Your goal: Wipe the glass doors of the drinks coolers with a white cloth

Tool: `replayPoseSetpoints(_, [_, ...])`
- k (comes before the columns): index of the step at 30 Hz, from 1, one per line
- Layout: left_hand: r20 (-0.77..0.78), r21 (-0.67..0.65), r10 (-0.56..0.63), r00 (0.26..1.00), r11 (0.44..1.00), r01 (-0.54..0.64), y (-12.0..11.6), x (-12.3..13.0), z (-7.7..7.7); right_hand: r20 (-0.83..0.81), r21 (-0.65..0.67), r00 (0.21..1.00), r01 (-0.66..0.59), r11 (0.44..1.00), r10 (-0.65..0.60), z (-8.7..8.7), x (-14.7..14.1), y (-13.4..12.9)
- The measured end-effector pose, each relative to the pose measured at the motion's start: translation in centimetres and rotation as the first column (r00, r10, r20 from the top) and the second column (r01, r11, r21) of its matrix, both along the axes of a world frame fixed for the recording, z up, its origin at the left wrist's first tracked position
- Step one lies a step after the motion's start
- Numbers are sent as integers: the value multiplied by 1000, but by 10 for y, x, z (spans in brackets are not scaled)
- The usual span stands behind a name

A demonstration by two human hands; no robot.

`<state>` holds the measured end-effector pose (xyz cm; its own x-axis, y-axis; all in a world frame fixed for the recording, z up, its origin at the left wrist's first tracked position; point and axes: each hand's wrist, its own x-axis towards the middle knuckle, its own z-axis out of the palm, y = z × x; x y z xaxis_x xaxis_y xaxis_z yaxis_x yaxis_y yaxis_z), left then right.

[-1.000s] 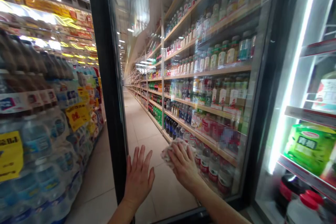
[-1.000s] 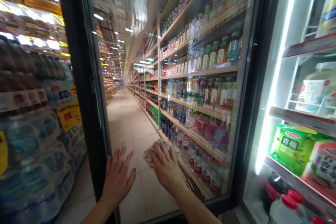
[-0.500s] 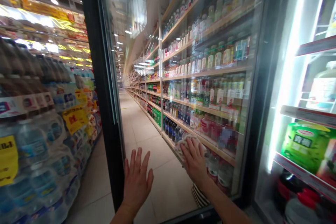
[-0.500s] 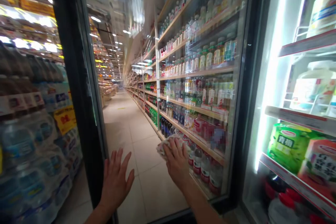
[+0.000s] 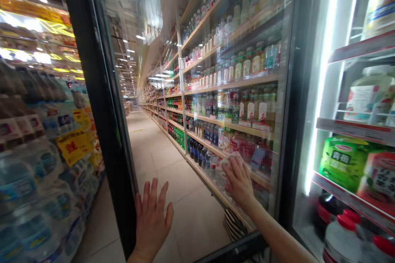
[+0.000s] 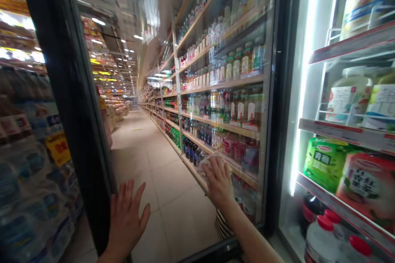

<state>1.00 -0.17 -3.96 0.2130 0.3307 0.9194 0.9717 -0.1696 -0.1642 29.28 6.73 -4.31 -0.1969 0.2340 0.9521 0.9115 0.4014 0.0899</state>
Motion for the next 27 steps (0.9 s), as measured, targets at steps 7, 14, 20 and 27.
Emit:
replayPoseSetpoints(7, [53,-25,-5,999,1000,7,1,2,-1,-182,-2,983,12,1000,-12,3,-33,-7])
replayPoseSetpoints(14, [32,-41,-2,999,999,3,-4,1,-1,-112,-1,993,-46,999,46,5,-29,-8])
replayPoseSetpoints(20, [19,-43,28,999,999,-27,-3,2,-1,-176,24,983,-42,999,46,16,-58,-13])
replayPoseSetpoints(27, [8,-49,11,1000,999,-11,-5,1,-1,-69,57,996,-55,997,59,20,-53,-9])
